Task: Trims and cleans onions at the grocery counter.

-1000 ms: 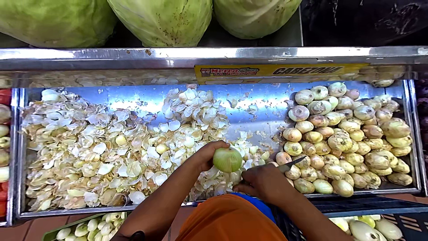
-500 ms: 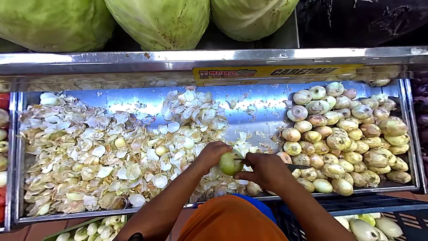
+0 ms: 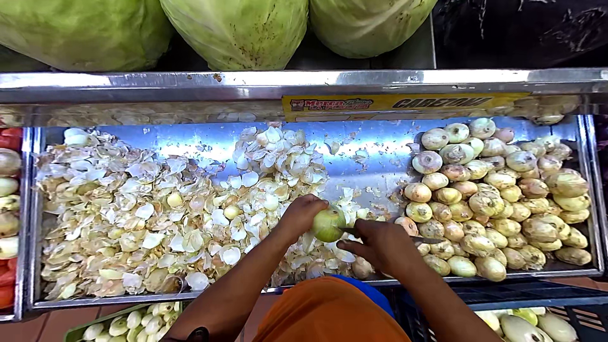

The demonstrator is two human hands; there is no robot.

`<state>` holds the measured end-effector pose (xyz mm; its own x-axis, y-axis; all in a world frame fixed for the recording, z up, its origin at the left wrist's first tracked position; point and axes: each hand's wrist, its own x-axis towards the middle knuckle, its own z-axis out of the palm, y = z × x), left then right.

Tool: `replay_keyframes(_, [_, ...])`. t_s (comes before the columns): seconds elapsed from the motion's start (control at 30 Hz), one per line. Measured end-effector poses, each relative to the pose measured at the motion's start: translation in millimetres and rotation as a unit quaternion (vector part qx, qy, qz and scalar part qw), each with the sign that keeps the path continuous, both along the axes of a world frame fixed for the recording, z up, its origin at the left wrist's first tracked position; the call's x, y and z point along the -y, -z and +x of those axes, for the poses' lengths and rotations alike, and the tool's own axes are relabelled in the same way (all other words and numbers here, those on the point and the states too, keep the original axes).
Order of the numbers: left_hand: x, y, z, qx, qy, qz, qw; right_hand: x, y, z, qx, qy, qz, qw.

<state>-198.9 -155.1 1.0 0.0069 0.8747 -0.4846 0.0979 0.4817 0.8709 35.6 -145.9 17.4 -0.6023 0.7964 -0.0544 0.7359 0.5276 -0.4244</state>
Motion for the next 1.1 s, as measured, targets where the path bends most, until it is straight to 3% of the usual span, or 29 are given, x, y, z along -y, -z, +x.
replay_keyframes(0.13, [1, 2, 4, -0.037, 0.037, 0.013, 0.999, -4, -2, -4, 0.04, -0.025, -0.025, 0.999])
replay_keyframes(0.23, [-2, 9, 6, 0.023, -0.018, -0.034, 0.999, 7, 2, -8, 0.043, -0.086, -0.048, 0.994])
replay_keyframes(0.33, [-2, 14, 5, 0.136, -0.107, -0.118, 0.978, 19, 6, -15, 0.167, -0.165, -0.136, 0.962])
replay_keyframes(0.47, [-8, 19, -2, 0.222, -0.142, -0.148, 0.953, 19, 15, -13, 0.199, -0.161, -0.173, 0.951])
replay_keyframes(0.6, [-5, 15, -6, 0.252, -0.13, -0.154, 0.947, 6, -6, 0, 0.203, -0.138, -0.25, 0.936])
replay_keyframes(0.7, [-6, 13, -9, 0.231, -0.104, -0.137, 0.958, -7, -21, 19, 0.143, -0.056, -0.281, 0.947])
replay_keyframes(0.83, [-3, 4, -7, 0.167, -0.023, -0.083, 0.982, -13, -19, 20, -0.036, 0.129, -0.237, 0.962])
replay_keyframes(0.97, [-4, -13, 11, 0.129, 0.077, -0.034, 0.988, -10, -19, 6, -0.103, 0.137, -0.298, 0.939])
replay_keyframes(1.1, [5, -2, 22, 0.047, 0.164, 0.106, 0.98, -4, -12, 17, -0.202, 0.174, -0.303, 0.915])
